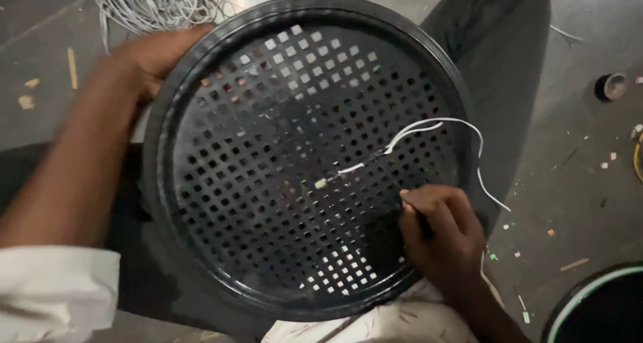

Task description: The person sits on the floor and assembles an LED light fixture by threading white wires through a perforated circular plastic frame, securing them with black electrical tape, and trimming excess wire with pliers. The person handles the frame, wires, tape, and pliers throughout the process.

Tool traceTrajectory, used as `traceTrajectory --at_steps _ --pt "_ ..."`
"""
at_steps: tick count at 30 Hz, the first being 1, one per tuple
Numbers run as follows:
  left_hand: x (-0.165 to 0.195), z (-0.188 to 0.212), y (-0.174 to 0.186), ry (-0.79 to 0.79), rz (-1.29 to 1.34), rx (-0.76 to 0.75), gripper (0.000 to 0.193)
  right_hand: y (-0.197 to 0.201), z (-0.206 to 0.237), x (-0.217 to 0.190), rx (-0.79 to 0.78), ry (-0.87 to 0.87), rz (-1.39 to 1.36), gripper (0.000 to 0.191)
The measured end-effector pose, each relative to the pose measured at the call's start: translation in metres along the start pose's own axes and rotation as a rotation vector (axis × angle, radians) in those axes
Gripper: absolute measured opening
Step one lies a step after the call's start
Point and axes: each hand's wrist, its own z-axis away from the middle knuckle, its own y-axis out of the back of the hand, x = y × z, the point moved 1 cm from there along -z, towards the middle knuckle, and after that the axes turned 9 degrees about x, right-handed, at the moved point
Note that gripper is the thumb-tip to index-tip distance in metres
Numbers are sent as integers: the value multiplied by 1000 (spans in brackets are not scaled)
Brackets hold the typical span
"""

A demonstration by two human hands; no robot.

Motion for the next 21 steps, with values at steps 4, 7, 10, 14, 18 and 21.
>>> traceTrajectory --at_steps 4,7,10,14,18,21 --pt "-19 -14 -21 99 -30 -139 40 1 0 5 -51 -37 4 21" --pt "-28 -16 -33 129 -41 -191 40 2 -1 6 -74 -62 33 23" --pt "-32 -14 -38 136 -45 -202 39 1 0 8 -56 -1 -1 24" --pt "-41 -15 -36 150 -32 -217 38 1 1 10 -61 16 27 26" --pt "-53 -18 -35 169 -23 -229 37 2 0 10 -86 0 10 26" --pt "-55 -20 -33 173 -24 -233 36 3 -2 8 -67 1 43 23"
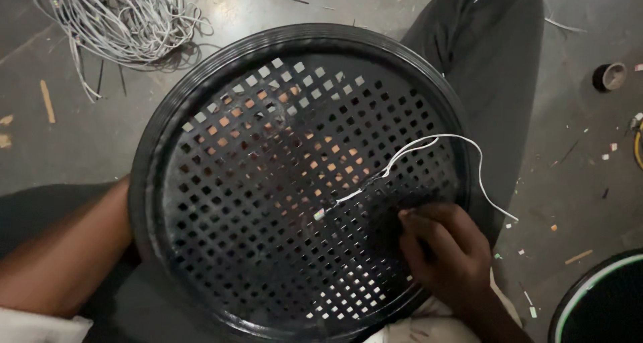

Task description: The person sits on the floor and assembles an LED light fixture by threading white wires through a perforated circular plastic frame, securing them with black electrical tape, and trimming excess wire with pliers. The person handles the frame, wires, tape, and pliers throughout the process.

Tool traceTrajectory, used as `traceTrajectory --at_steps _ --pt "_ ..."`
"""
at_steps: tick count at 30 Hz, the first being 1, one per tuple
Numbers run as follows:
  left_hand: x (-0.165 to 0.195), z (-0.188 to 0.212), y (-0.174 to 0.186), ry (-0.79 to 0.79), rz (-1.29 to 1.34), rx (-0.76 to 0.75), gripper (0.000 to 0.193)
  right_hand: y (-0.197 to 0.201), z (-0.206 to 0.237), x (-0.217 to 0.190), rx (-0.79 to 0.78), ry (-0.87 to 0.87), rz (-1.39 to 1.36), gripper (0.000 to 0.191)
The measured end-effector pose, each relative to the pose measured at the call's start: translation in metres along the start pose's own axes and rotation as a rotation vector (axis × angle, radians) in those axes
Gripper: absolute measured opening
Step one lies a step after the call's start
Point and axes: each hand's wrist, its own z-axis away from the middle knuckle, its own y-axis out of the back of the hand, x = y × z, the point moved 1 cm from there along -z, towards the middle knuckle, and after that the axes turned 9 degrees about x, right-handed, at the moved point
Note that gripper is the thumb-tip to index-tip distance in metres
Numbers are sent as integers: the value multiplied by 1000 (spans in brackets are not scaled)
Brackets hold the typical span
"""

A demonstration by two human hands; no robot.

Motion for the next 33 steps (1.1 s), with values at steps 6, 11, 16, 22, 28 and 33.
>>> traceTrajectory --at_steps 6,11,16,22,28,33 --pt "-2 -3 0 -18 -1 -2 35 -2 3 1 -22 38 -1 27" --pt "-3 -3 -3 -20 0 3 33 -2 5 6 -7 61 -27 25" --pt "-1 -1 -4 -24 4 6 32 -1 4 6 -29 67 -41 26" --pt "2 -1 -4 -35 -2 13 31 0 3 5 -48 49 -48 27" --pt "1 0 -6 -29 -8 17 30 -1 6 6 -24 31 -31 26" --pt "4 1 -6 -29 -5 22 28 -1 7 7 -15 42 -20 26"
